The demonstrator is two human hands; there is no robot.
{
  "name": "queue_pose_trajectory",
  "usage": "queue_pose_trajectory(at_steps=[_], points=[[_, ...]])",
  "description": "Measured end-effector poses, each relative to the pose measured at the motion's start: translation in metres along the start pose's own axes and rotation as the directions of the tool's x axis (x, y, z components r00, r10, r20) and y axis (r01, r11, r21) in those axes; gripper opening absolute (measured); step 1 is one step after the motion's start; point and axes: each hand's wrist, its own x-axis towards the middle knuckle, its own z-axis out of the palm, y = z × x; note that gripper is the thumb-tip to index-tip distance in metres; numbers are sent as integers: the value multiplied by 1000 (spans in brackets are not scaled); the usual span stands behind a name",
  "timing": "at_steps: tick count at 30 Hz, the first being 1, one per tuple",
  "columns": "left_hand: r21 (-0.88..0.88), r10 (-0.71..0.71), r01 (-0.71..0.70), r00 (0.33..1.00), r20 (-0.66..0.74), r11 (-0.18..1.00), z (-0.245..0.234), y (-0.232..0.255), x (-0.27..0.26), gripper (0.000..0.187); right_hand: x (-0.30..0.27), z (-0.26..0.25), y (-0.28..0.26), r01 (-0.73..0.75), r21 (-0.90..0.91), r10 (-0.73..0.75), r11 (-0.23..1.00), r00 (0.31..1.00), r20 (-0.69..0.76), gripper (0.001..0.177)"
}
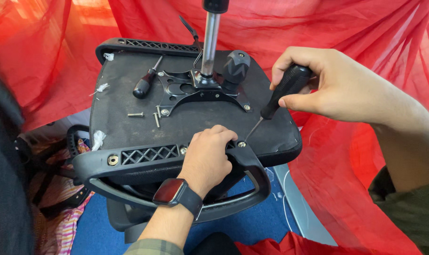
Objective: The person uses a screwdriver to fasten screws into the underside of an overturned chair, securing the seat frame to the base. The person works methodically across multiple screw locations, tightening each one in turn.
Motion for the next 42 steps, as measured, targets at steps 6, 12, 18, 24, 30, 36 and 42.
queue_pose_trajectory(at_steps=[6, 12, 18, 24, 30, 36, 42], points=[[44, -54, 51, 996, 70, 998, 1, 4, 0, 47, -2, -2, 4, 76, 35, -77, 996, 997, 31, 28], [75, -2, -1, 999, 47, 997, 6, 2, 0, 48, 4, -4, 15, 134, 54, -138, 989, 987, 76, 29], [78, 27, -27, 1000, 4, 997, 9, 0, -2, 48, 5, -6, 9, 31, 20, -32, 999, 996, 86, 19], [75, 26, -25, 999, -21, 997, 14, -1, 0, 42, 7, 2, -9, -382, -526, 362, 760, 921, -146, 45], [64, 30, -27, 999, -43, 998, 15, -2, 1, 42, 7, -15, -14, 352, -196, -317, 915, 929, 190, 41], [-18, 55, -57, 996, -67, 998, 11, 1, 1, 41, 15, -5, 0, -331, -466, 333, 821, 939, -82, 42], [-275, 28, -63, 991, -131, 959, 15, 6, 7, 34, 12, -8, -3, 123, -290, -87, 949, 987, 133, 64]])
